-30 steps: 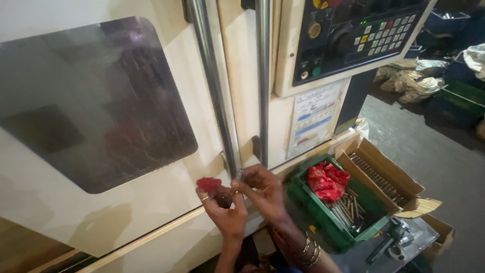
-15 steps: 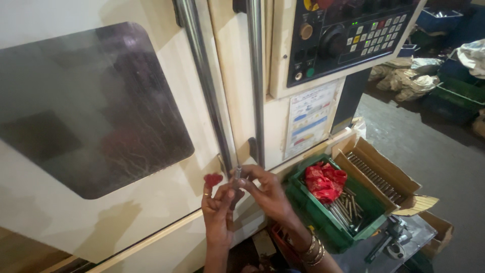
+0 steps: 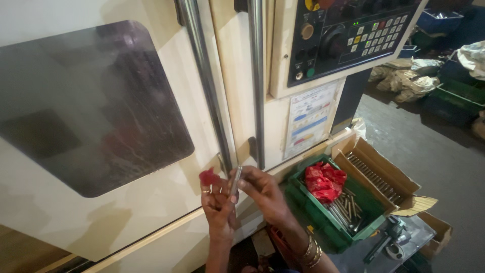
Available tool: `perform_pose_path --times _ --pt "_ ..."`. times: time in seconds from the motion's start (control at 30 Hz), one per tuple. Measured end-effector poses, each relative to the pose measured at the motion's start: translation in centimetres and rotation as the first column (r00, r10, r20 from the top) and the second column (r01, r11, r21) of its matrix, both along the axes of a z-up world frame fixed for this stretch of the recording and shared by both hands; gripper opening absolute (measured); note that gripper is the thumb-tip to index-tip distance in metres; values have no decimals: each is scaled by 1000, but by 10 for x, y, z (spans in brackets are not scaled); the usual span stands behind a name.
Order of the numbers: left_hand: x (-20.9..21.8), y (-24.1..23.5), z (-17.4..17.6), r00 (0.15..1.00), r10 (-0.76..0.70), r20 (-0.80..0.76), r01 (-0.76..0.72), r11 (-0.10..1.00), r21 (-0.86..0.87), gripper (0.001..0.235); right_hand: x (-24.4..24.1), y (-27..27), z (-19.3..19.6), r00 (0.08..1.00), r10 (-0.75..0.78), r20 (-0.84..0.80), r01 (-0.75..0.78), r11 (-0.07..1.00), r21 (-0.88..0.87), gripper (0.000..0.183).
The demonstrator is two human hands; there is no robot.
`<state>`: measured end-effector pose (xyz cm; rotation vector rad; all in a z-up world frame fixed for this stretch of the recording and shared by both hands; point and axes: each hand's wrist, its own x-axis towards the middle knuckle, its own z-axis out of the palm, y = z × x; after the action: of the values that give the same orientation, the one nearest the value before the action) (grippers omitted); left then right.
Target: The person operates a CNC lathe by opening and closing the machine door, inserting a metal rod into the chuck, and using a red cloth to wipe the rod. The person repeats this process multiple times, handling the rod and cloth with both hands.
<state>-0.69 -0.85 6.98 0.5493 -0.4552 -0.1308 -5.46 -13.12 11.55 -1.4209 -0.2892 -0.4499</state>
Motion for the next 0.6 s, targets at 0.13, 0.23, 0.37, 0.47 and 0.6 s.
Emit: perform_pose_path --times 0.13,0.23,0.37,0.47,0.6 --pt "-2 -3 -6 995 96 40 -97 995 16 92 2 6 2 999 -41 23 41 999 9 18" --pt "2 -5 -16 981 28 193 8 983 -182 90 2 5 6 998 -55 -34 56 998 29 16" --pt "4 0 -18 980 108 168 -98 993 -68 93 6 -1 14 997 -76 -3 76 993 93 18" --pt "0 4 -9 980 193 38 -197 968 156 96 6 -4 15 992 -113 -48 114 993 22 18" --pt "-11 -1 0 947 318 52 -319 901 293 96 4 3 9 995 -94 -29 94 996 5 16"
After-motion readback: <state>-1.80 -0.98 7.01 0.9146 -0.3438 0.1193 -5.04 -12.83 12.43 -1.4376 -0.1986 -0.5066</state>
